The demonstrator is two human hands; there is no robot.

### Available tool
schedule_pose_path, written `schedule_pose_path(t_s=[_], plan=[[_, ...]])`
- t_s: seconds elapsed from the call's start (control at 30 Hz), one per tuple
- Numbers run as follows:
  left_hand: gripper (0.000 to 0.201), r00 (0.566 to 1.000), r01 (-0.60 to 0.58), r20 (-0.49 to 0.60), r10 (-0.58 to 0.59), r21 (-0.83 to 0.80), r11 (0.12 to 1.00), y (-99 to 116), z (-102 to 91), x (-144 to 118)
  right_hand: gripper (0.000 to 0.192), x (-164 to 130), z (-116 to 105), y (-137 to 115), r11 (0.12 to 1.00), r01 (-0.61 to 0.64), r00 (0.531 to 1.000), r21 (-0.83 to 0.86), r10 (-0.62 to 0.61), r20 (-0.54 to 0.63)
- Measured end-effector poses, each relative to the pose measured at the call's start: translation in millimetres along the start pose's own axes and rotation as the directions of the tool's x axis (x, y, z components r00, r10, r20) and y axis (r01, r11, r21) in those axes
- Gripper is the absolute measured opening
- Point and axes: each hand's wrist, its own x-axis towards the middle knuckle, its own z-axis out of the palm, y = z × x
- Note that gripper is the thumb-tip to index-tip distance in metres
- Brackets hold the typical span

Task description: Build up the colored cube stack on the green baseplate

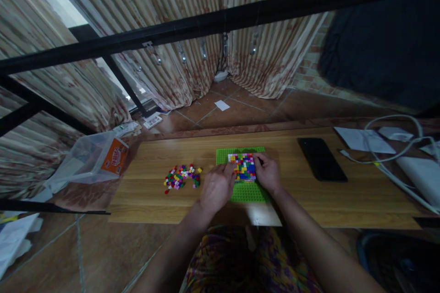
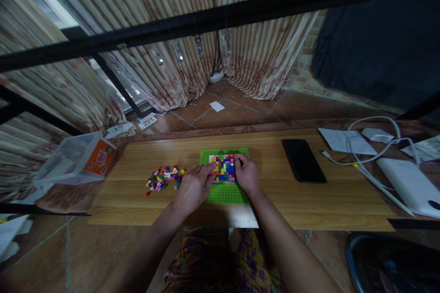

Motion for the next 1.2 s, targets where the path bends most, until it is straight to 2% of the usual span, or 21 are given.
schedule_pose_path(t_s=[0.57, 0.67, 0.83, 1.03, 1.2], plan=[[0.028, 0.986, 0.084, -0.124, -0.115, -0.231, 0.969, -0.6, 12.6, -4.5, 0.033, 0.0, 0.0, 2.0, 1.0, 0.002, 1.0, 0.003, -0.002, 0.004], [0.024, 0.963, 0.14, -0.172, -0.206, -0.334, 0.932, -0.1, 13.2, -7.9, 0.033, 0.3, 0.6, 3.4, 1.0, 0.006, 1.0, -0.004, -0.006, 0.006], [0.022, 0.899, 0.245, -0.222, -0.378, -0.461, 0.853, -2.9, 15.8, -3.3, 0.032, 0.3, 1.2, 6.2, 1.0, -0.002, 1.0, -0.016, 0.002, -0.002], [0.025, 0.878, 0.329, -0.127, -0.461, -0.54, 0.775, 0.8, 22.8, 10.3, 0.033, 0.2, 1.7, 7.4, 1.0, -0.016, 1.0, -0.014, 0.016, -0.006], [0.029, 0.862, 0.336, -0.074, -0.502, -0.658, 0.674, 2.5, 30.0, 13.0, 0.033, 0.2, 1.6, 5.6, 1.0, -0.009, 1.0, -0.01, 0.009, -0.003]])
